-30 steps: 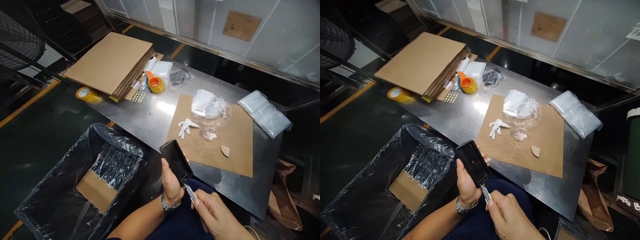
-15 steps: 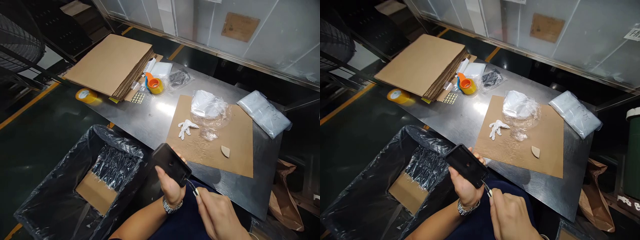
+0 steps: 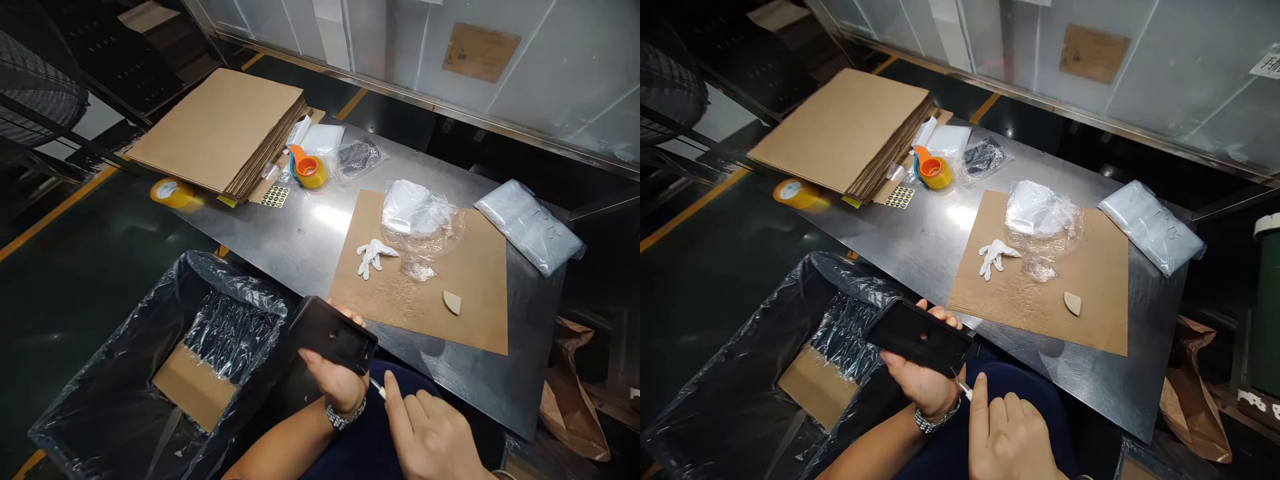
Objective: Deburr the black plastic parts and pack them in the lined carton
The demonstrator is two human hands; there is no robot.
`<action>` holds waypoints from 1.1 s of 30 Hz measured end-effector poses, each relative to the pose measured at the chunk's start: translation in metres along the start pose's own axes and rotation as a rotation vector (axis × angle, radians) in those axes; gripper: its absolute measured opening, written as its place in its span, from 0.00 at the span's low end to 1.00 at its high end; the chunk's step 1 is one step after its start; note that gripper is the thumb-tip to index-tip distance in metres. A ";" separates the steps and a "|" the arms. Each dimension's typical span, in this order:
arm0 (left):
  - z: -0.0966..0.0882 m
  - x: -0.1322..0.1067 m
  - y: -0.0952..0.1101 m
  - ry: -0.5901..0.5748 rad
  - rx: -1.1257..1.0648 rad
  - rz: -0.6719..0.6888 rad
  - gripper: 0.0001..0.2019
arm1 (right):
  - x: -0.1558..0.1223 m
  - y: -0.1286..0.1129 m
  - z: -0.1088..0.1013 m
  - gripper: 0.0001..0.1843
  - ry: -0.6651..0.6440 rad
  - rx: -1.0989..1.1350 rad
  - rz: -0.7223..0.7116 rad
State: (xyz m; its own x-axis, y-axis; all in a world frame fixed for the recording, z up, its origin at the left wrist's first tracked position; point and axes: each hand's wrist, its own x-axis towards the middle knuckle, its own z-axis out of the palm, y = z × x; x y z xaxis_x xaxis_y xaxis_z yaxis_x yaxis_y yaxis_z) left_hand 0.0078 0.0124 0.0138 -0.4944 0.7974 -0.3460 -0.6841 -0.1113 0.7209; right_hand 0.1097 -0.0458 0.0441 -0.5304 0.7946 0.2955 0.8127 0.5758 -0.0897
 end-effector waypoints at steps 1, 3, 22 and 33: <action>0.000 0.000 0.000 0.000 0.002 0.007 0.27 | 0.000 0.000 0.000 0.18 -0.001 0.001 -0.003; 0.001 0.001 0.001 0.005 0.015 0.037 0.27 | 0.001 0.000 0.000 0.17 0.002 0.004 -0.008; -0.001 0.002 0.005 0.010 -0.043 0.054 0.27 | 0.000 -0.006 -0.002 0.18 0.016 -0.020 0.018; -0.006 0.002 0.005 0.077 0.079 -0.136 0.25 | 0.007 0.001 -0.009 0.20 0.000 -0.097 -0.015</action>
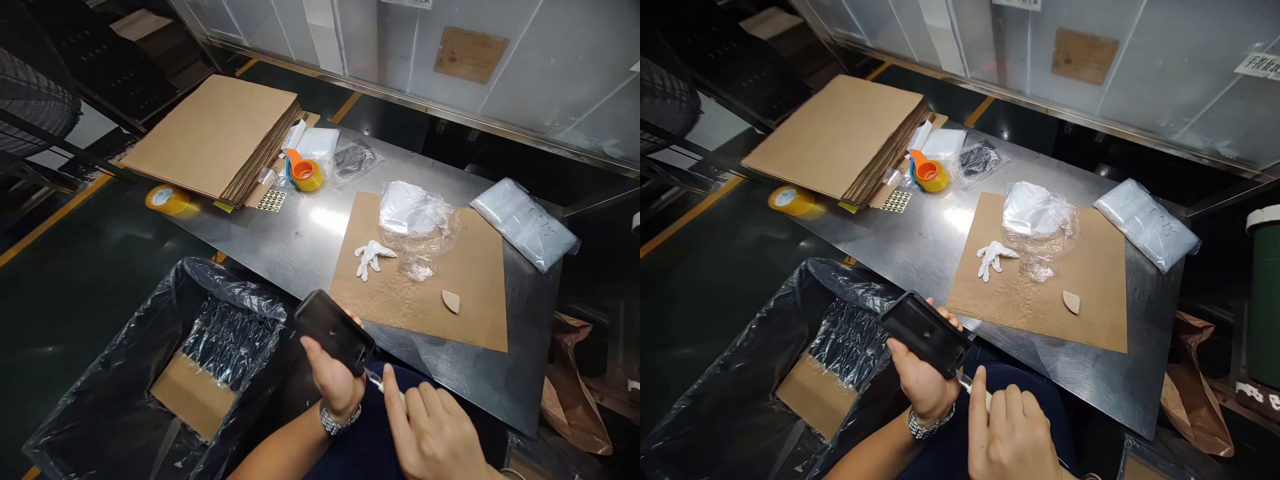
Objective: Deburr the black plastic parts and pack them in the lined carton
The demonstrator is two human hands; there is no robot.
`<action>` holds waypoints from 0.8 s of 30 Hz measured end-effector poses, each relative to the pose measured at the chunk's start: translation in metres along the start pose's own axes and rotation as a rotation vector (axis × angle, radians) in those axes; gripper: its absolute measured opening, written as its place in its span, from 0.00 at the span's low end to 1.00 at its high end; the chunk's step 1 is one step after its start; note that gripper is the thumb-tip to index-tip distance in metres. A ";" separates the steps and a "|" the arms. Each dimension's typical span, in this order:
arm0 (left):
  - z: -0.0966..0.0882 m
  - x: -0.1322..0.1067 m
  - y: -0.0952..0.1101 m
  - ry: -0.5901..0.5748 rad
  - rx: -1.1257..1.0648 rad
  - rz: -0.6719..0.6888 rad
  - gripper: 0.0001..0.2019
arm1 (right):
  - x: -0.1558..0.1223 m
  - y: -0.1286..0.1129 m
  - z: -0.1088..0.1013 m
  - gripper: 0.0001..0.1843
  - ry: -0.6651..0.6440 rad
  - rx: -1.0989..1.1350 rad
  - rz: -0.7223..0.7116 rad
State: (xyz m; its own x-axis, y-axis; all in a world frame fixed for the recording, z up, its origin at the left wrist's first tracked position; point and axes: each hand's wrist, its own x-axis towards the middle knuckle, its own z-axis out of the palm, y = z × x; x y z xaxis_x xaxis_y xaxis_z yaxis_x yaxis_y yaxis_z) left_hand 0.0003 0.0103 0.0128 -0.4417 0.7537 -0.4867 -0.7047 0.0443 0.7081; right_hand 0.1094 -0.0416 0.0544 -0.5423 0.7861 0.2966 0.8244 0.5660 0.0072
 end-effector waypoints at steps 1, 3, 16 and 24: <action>-0.001 0.001 0.000 0.000 0.003 -0.030 0.25 | 0.001 0.002 -0.001 0.20 -0.013 0.001 0.004; -0.002 0.003 0.001 0.002 -0.011 -0.100 0.25 | 0.000 0.007 -0.001 0.20 -0.035 0.013 0.029; -0.008 0.018 -0.008 -0.115 0.037 -0.714 0.16 | -0.064 0.082 0.156 0.13 -0.533 0.070 0.737; -0.008 0.013 -0.011 -0.251 0.055 -0.905 0.21 | -0.062 0.085 0.174 0.15 -0.413 0.238 0.790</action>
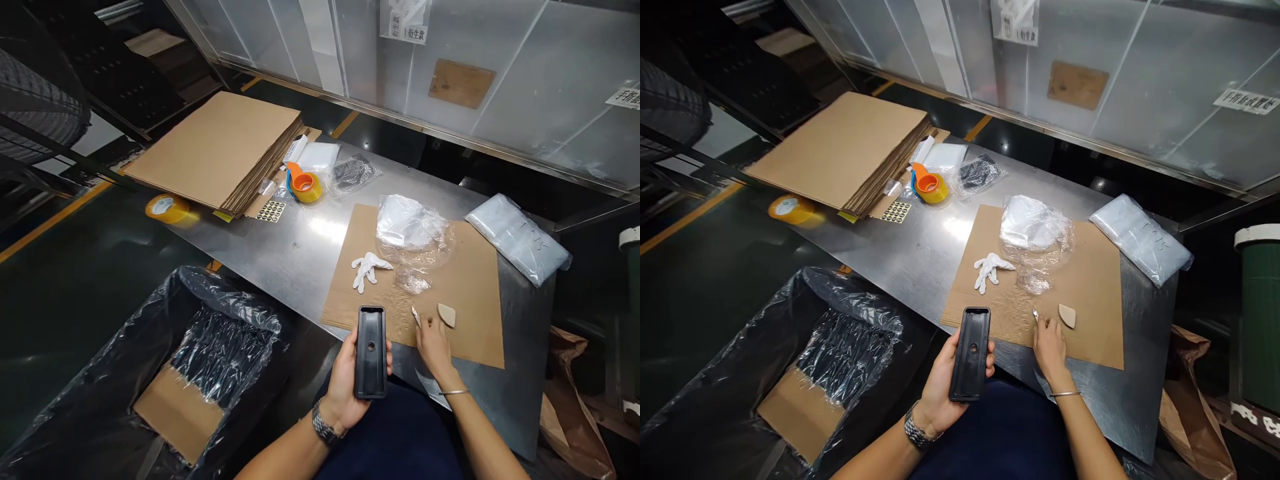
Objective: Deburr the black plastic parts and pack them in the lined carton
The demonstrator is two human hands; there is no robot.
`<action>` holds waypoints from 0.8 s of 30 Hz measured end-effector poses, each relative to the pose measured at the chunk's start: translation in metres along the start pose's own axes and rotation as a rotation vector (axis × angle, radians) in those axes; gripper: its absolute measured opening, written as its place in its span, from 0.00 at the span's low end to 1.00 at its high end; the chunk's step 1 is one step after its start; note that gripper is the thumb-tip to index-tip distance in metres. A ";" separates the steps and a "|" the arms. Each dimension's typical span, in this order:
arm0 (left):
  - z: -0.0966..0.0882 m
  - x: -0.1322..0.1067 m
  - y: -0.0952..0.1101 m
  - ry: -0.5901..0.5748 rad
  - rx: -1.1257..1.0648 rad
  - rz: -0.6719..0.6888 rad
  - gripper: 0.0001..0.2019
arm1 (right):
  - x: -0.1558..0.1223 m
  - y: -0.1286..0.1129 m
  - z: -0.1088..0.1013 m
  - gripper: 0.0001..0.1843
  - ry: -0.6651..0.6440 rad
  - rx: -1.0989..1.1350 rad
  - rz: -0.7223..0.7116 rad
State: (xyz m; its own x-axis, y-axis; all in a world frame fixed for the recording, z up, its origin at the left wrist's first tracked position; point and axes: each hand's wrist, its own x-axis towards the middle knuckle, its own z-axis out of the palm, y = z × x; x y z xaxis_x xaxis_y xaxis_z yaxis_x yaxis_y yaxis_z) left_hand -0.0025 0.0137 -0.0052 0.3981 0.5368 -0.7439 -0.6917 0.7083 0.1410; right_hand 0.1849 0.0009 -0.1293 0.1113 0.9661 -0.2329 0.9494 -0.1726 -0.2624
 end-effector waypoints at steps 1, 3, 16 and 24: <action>0.000 0.000 0.000 -0.019 0.005 -0.014 0.21 | -0.001 -0.004 -0.011 0.17 0.009 0.046 -0.024; -0.001 0.000 -0.001 -0.035 0.029 -0.045 0.22 | -0.007 -0.015 -0.040 0.18 0.011 0.146 -0.098; 0.005 -0.004 -0.018 -0.050 0.031 -0.258 0.11 | -0.030 -0.088 -0.120 0.28 -0.244 0.549 -0.666; -0.002 -0.013 -0.019 0.122 0.298 -0.339 0.21 | -0.011 -0.066 -0.115 0.06 -0.281 0.881 -0.583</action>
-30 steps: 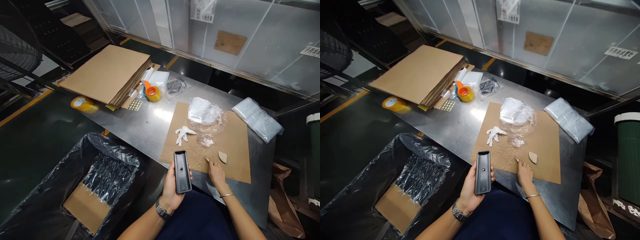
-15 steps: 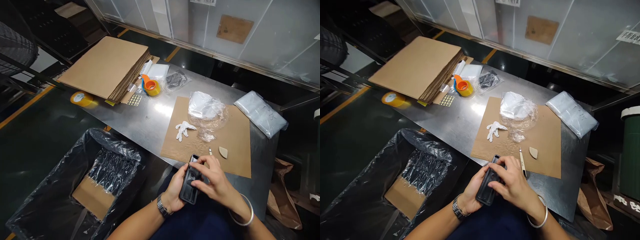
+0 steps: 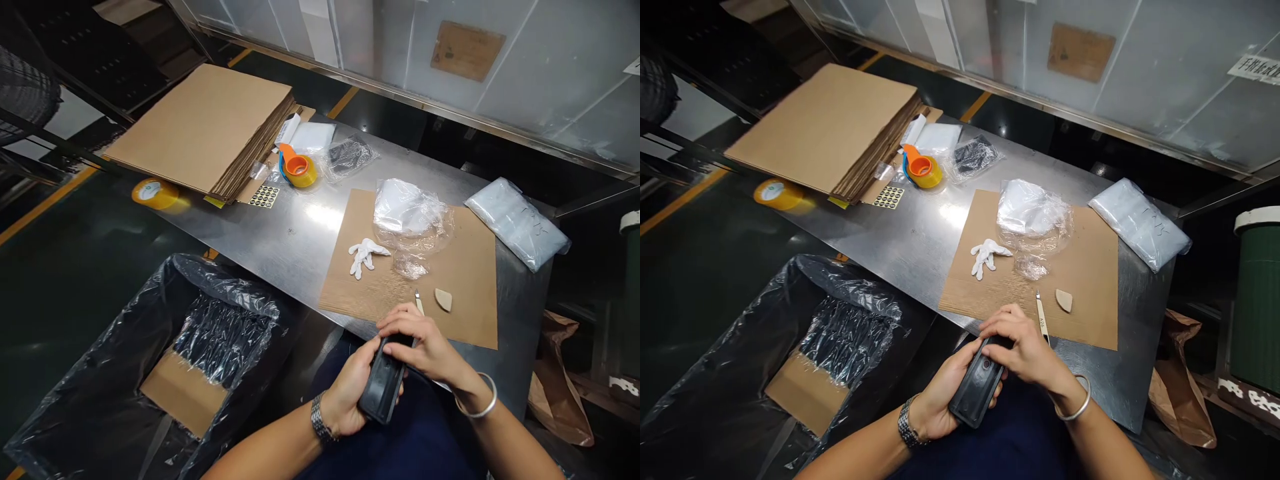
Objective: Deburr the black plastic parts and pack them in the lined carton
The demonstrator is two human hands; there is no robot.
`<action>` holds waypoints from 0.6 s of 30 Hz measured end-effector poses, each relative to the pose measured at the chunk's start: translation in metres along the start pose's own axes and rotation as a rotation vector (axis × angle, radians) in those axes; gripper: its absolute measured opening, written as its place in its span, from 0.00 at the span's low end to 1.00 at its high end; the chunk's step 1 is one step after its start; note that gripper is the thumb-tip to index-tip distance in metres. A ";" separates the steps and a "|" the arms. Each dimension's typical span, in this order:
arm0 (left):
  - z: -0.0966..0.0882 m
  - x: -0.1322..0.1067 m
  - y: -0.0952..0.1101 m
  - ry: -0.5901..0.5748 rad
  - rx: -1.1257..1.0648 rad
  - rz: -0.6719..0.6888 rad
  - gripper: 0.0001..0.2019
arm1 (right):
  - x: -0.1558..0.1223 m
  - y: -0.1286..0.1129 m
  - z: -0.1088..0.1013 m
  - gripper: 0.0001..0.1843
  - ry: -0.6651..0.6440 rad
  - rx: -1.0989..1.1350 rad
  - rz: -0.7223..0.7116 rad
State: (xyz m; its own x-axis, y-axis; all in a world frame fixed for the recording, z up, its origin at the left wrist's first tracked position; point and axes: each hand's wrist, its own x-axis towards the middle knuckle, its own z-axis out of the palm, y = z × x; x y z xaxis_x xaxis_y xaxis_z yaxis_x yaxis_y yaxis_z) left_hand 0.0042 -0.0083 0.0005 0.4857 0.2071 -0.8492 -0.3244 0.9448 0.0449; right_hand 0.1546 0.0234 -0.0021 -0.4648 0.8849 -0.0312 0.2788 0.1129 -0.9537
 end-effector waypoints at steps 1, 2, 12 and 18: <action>0.000 -0.001 0.000 -0.011 0.005 -0.008 0.23 | 0.000 0.003 -0.003 0.06 0.028 0.019 0.012; 0.001 -0.003 0.000 -0.022 0.010 -0.014 0.24 | 0.000 0.006 -0.006 0.07 0.052 0.036 0.025; 0.001 -0.004 0.002 -0.023 0.065 -0.087 0.28 | -0.002 0.006 -0.015 0.09 0.021 -0.033 0.008; 0.001 -0.006 0.002 -0.035 0.053 -0.083 0.26 | -0.004 0.008 -0.020 0.13 -0.008 0.043 -0.014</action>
State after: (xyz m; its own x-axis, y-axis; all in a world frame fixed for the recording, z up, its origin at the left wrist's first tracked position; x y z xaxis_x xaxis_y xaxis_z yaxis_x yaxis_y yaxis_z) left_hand 0.0017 -0.0077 0.0065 0.5376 0.1358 -0.8322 -0.2392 0.9710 0.0040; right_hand 0.1756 0.0295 -0.0032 -0.4748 0.8798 -0.0203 0.2361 0.1051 -0.9660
